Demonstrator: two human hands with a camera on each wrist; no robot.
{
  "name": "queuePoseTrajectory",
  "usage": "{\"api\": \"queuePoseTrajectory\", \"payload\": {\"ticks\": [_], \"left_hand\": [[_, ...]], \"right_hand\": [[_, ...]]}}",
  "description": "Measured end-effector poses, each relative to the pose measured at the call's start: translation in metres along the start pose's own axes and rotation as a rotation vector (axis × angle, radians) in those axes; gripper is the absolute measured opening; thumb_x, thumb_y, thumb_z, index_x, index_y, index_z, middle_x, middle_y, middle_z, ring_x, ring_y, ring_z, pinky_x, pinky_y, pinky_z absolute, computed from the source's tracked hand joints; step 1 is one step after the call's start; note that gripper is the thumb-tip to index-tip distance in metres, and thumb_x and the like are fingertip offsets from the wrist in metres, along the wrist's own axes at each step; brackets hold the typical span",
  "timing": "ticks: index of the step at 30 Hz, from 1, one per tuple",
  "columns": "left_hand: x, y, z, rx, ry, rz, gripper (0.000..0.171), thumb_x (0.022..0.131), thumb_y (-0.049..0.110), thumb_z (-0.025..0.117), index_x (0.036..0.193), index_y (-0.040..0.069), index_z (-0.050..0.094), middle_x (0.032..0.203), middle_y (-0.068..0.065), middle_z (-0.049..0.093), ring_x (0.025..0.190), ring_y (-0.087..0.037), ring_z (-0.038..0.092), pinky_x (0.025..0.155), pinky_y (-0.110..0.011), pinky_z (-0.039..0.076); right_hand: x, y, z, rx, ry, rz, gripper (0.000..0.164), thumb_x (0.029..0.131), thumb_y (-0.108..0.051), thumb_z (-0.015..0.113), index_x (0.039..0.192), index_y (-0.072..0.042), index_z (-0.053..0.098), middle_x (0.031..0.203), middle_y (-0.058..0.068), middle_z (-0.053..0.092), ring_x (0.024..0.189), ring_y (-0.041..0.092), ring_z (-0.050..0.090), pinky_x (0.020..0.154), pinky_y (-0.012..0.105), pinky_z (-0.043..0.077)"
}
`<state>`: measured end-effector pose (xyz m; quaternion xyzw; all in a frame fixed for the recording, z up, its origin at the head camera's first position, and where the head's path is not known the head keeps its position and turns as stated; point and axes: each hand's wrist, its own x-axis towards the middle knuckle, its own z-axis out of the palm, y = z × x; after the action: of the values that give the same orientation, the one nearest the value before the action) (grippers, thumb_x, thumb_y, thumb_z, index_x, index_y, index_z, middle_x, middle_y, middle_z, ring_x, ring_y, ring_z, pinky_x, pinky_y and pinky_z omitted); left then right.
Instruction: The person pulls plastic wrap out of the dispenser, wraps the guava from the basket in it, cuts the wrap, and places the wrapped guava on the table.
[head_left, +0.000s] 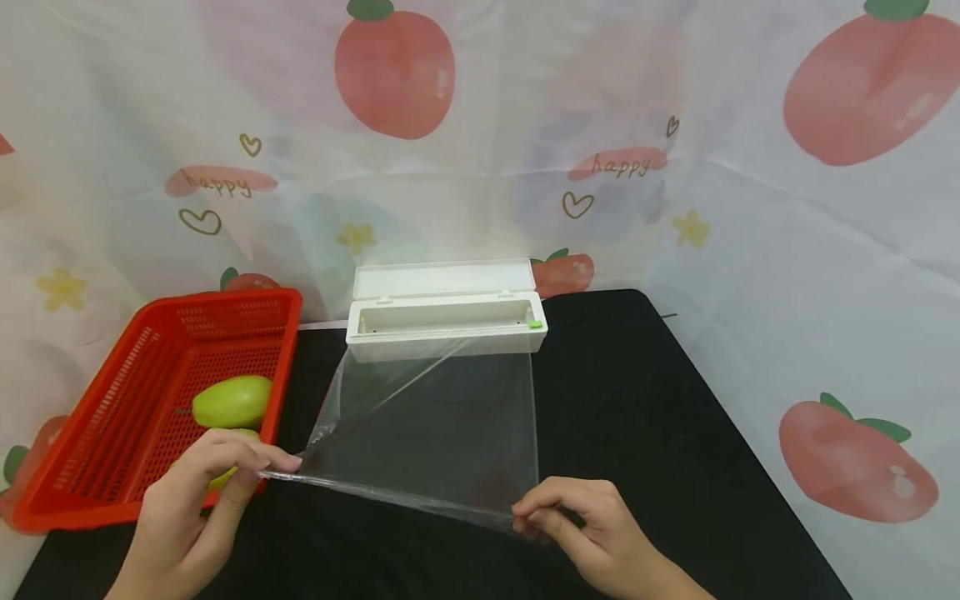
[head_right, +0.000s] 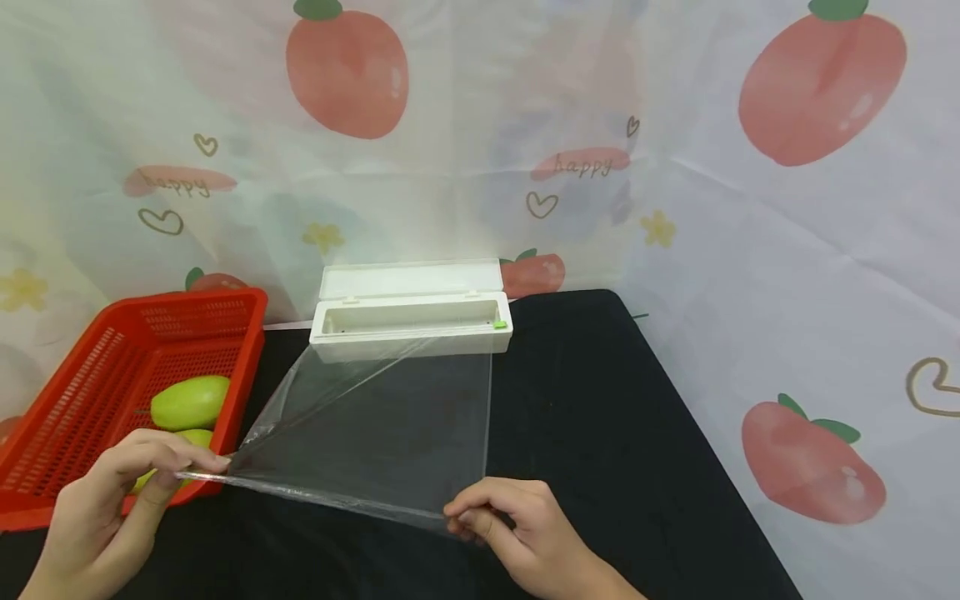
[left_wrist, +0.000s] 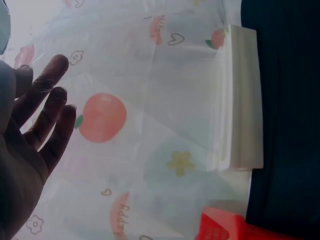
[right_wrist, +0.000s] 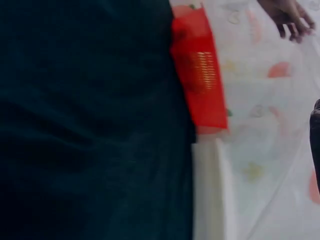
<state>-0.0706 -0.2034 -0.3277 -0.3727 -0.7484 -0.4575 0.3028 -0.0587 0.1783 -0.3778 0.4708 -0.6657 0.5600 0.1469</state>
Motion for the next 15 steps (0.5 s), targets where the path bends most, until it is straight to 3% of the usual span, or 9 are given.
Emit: {"api": "queuePoseTrajectory", "payload": {"ticks": [3, 5, 6, 10, 15], "left_hand": [[-0.007, -0.004, 0.000, -0.048, -0.069, 0.013, 0.014, 0.100, 0.006, 0.057, 0.099, -0.008, 0.060, 0.099, -0.007, 0.068, 0.097, -0.013, 0.062, 0.091, -0.013, 0.046], [-0.014, -0.006, 0.001, -0.075, -0.125, -0.003, 0.005, 0.097, -0.003, 0.058, 0.101, -0.005, 0.060, 0.100, -0.005, 0.067, 0.095, -0.013, 0.062, 0.089, -0.014, 0.047], [-0.018, -0.008, 0.002, -0.090, -0.155, -0.018, 0.009, 0.094, -0.008, 0.059, 0.102, -0.003, 0.060, 0.100, -0.004, 0.067, 0.094, -0.012, 0.062, 0.087, -0.014, 0.048], [-0.031, -0.013, 0.004, -0.123, -0.327, -0.145, 0.036, 0.085, -0.018, 0.062, 0.108, 0.010, 0.059, 0.101, 0.005, 0.066, 0.090, -0.009, 0.065, 0.081, -0.018, 0.053], [-0.040, -0.025, 0.010, -0.292, -0.586, -0.333, 0.027, 0.098, -0.004, 0.055, 0.111, 0.020, 0.057, 0.106, 0.006, 0.069, 0.094, -0.011, 0.068, 0.082, -0.026, 0.057]], "right_hand": [[-0.015, 0.011, 0.004, 0.012, -0.036, 0.075, 0.029, 0.086, 0.023, 0.057, 0.106, 0.002, 0.064, 0.085, 0.013, 0.070, 0.067, 0.014, 0.068, 0.057, 0.018, 0.055], [-0.023, 0.016, 0.003, 0.032, -0.055, 0.148, 0.033, 0.086, 0.024, 0.055, 0.107, 0.000, 0.064, 0.085, 0.012, 0.071, 0.067, 0.013, 0.069, 0.056, 0.020, 0.055], [-0.026, 0.017, 0.002, 0.047, -0.058, 0.191, 0.033, 0.087, 0.024, 0.054, 0.107, 0.000, 0.064, 0.085, 0.011, 0.071, 0.066, 0.014, 0.069, 0.055, 0.021, 0.056], [-0.036, 0.019, -0.007, 0.102, -0.045, 0.359, 0.032, 0.093, 0.021, 0.049, 0.107, -0.002, 0.065, 0.085, 0.011, 0.071, 0.063, 0.016, 0.067, 0.051, 0.026, 0.056], [-0.048, 0.022, -0.018, 0.046, -0.058, 0.428, 0.028, 0.095, 0.016, 0.051, 0.105, -0.004, 0.066, 0.084, 0.009, 0.072, 0.062, 0.015, 0.066, 0.050, 0.027, 0.055]]}}
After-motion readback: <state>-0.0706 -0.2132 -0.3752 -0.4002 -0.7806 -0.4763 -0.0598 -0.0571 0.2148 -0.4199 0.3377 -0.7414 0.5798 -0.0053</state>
